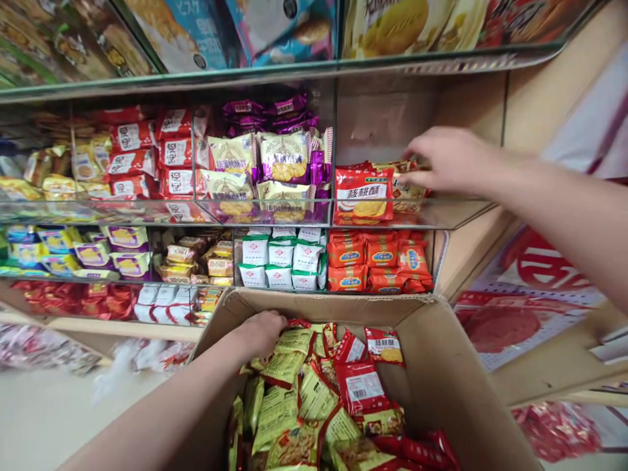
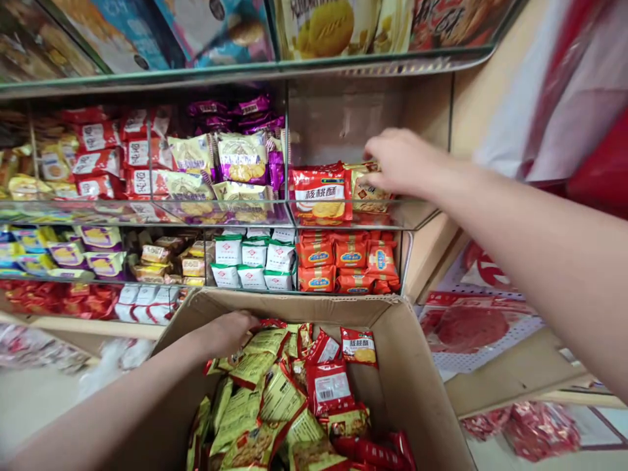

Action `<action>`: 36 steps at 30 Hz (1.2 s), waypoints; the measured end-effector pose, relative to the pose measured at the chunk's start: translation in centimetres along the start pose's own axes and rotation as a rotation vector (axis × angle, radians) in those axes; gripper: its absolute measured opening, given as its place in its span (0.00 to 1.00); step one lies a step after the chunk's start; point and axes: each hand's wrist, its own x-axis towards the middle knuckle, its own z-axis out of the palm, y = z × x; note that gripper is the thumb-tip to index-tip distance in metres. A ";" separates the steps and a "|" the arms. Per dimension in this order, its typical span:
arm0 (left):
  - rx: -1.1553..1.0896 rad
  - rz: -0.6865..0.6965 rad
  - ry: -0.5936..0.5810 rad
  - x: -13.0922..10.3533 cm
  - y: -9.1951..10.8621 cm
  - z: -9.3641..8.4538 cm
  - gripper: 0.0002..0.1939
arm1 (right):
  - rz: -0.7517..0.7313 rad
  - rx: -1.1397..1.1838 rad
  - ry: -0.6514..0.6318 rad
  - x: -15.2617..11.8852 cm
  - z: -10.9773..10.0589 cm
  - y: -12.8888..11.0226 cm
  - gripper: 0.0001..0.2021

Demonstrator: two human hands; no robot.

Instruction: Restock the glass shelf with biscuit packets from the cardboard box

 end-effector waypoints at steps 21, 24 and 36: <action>-0.236 0.061 0.098 0.6 2.2 0.2 0.14 | -0.290 0.861 -0.017 -15.8 7.6 -15.3 0.08; -0.464 0.171 0.088 0.4 3.6 -1.2 0.16 | -0.103 0.957 -0.089 -15.2 7.1 -16.3 0.12; -1.371 0.303 -0.065 -0.8 6.6 -1.9 0.14 | 0.337 1.263 -0.083 -13.2 6.7 -18.4 0.18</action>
